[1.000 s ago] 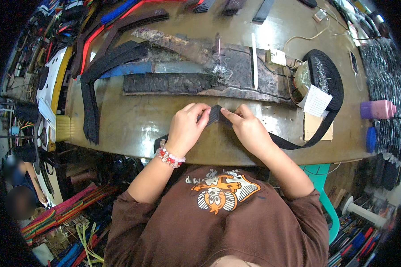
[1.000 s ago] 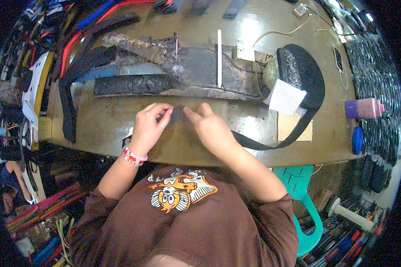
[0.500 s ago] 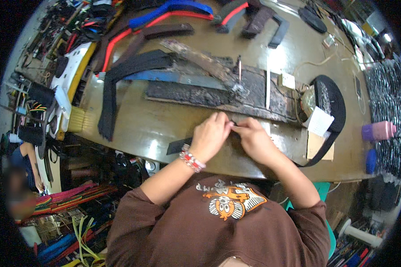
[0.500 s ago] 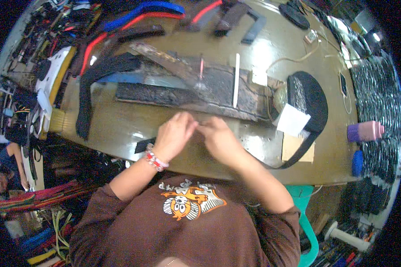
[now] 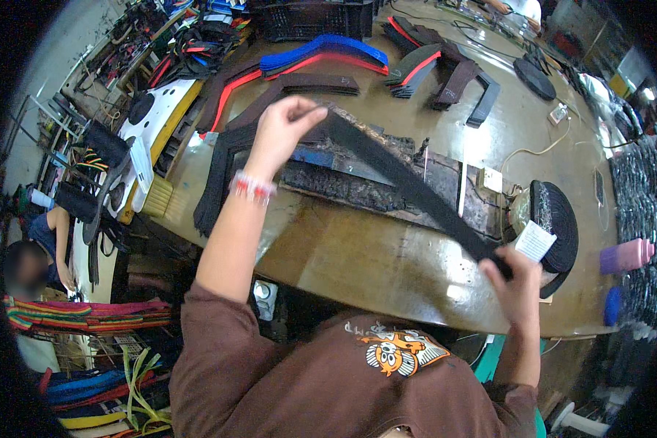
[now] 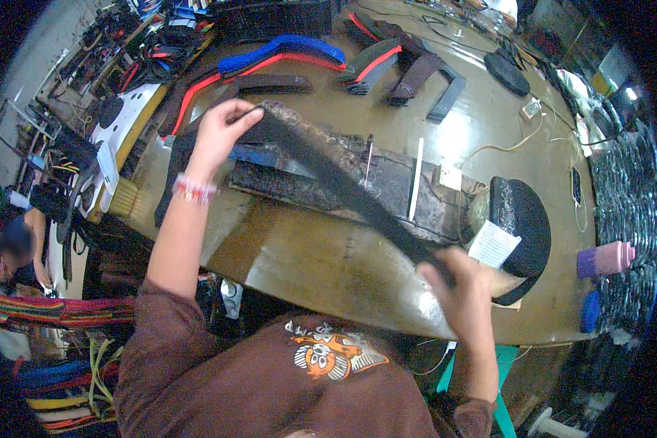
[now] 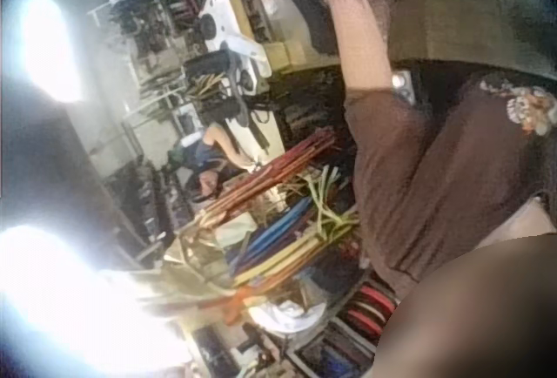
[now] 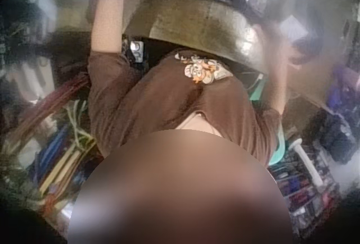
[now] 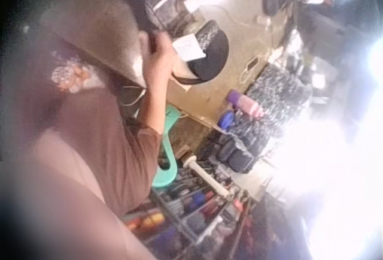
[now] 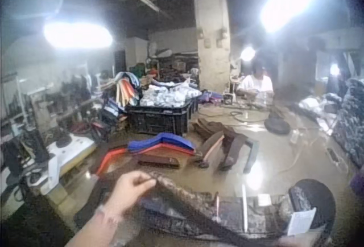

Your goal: The person repeatedly places a black strap onto a wooden jig, aligns it, and presses it down. They then remove the strap and repeat the same placement and pressing cycle multiple times. The workspace contains other straps and tools, but the person only handles the black strap and the jig.

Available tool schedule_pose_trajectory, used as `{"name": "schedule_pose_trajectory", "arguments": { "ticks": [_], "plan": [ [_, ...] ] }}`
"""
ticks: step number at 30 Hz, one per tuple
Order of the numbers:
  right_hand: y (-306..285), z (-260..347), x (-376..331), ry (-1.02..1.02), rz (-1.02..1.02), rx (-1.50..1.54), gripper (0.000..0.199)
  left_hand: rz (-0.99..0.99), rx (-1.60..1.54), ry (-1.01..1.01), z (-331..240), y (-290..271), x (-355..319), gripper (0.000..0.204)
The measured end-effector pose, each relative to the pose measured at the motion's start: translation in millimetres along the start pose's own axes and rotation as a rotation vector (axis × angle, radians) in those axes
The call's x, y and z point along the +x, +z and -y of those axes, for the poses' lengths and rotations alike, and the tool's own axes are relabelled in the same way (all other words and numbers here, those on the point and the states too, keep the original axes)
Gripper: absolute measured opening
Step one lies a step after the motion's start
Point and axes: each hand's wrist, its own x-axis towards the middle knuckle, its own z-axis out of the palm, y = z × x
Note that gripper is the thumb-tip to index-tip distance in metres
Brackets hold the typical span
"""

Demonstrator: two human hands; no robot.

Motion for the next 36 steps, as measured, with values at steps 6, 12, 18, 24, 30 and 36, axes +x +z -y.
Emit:
{"name": "schedule_pose_trajectory", "arguments": {
  "ticks": [6,12,18,24,30,36],
  "plan": [
    [18,-15,61,0.105,-0.061,-0.01,0.032,0.186,0.478,-0.222,49,32,58,0.047],
    [59,-36,48,0.177,0.077,0.043,0.039,0.172,0.514,-0.147,68,37,60,0.05],
    [77,-43,41,0.313,0.085,0.2,0.04,0.182,0.527,-0.177,64,32,63,0.047],
    [66,-39,18,0.291,-0.014,0.179,0.038,0.103,0.666,-0.151,26,32,50,0.042],
    [-67,-96,-17,0.037,-0.707,-0.051,0.019,-0.399,0.337,-0.152,41,-80,14,0.043],
    [-115,-120,63,0.332,-0.548,-0.76,0.055,-0.419,0.688,-0.344,125,-109,-59,0.096]
  ]
}}
